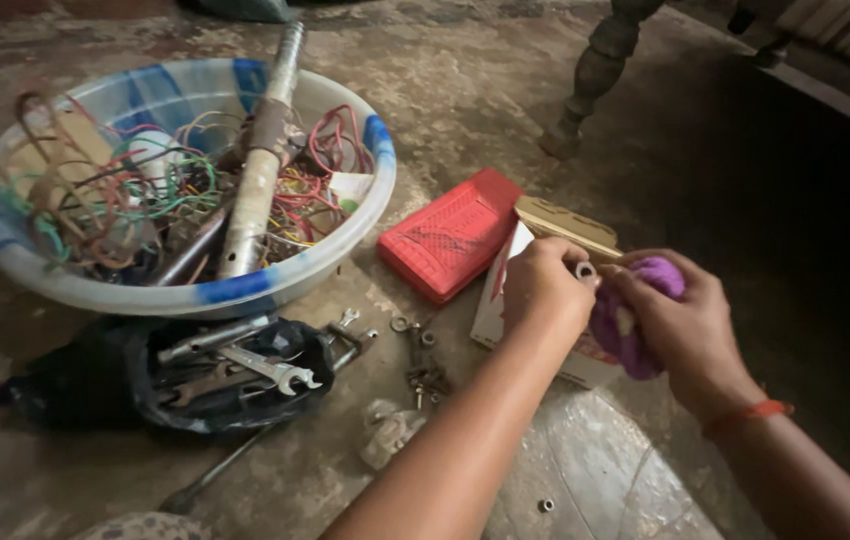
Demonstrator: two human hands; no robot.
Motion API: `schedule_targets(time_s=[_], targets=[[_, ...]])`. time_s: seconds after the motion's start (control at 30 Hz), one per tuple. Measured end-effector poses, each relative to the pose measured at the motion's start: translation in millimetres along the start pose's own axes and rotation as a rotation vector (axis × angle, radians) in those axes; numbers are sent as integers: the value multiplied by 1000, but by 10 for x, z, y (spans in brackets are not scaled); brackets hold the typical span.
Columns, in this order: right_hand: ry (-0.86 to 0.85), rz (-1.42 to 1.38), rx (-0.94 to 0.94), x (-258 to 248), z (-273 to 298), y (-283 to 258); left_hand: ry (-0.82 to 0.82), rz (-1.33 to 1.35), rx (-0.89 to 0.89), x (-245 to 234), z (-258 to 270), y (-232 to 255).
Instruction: The person cleans various wrenches with a purple cloth and organizes them next to a bin of wires and a toolbox.
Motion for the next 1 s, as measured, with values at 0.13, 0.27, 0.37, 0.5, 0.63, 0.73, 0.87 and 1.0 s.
schedule_targets(time_s=[0.13, 0.27, 0.37, 0.5, 0.63, 0.73, 0.87, 1.0], targets=[[-76, 312, 59, 151, 5, 164, -127, -171, -45, 255, -82, -136], [-57, 412, 43, 178, -29, 159, -197, 1, 8, 218, -67, -243], [29, 415, -164, 172, 72, -140, -220, 212, 46, 11, -137, -288], [-20, 354, -335, 417, 248, -556, -226, 450, -54, -648, -179, -688], [-267, 423, -147, 1002, 382, -556, 17, 348, -77, -1329, 0, -1136], [-333, 473, -334, 1369, 497, -712, 92, 338, -77, -1597, 297, -1381], [-430, 646, -414, 1939, 583, -628, 184, 153, -130, -1818, 525, -1584], [-424, 690, -482, 2308, 596, -702, 179, 133, -313, -1780, 577, -1773]])
Point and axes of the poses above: each hand's wrist, its own z-axis away from the middle knuckle, its own x-axis out of the palm, y = z × x, the point moved 10 cm from there along -z, towards the middle knuckle, and after that the axes turned 5 degrees about z, right-handed, at the moved point
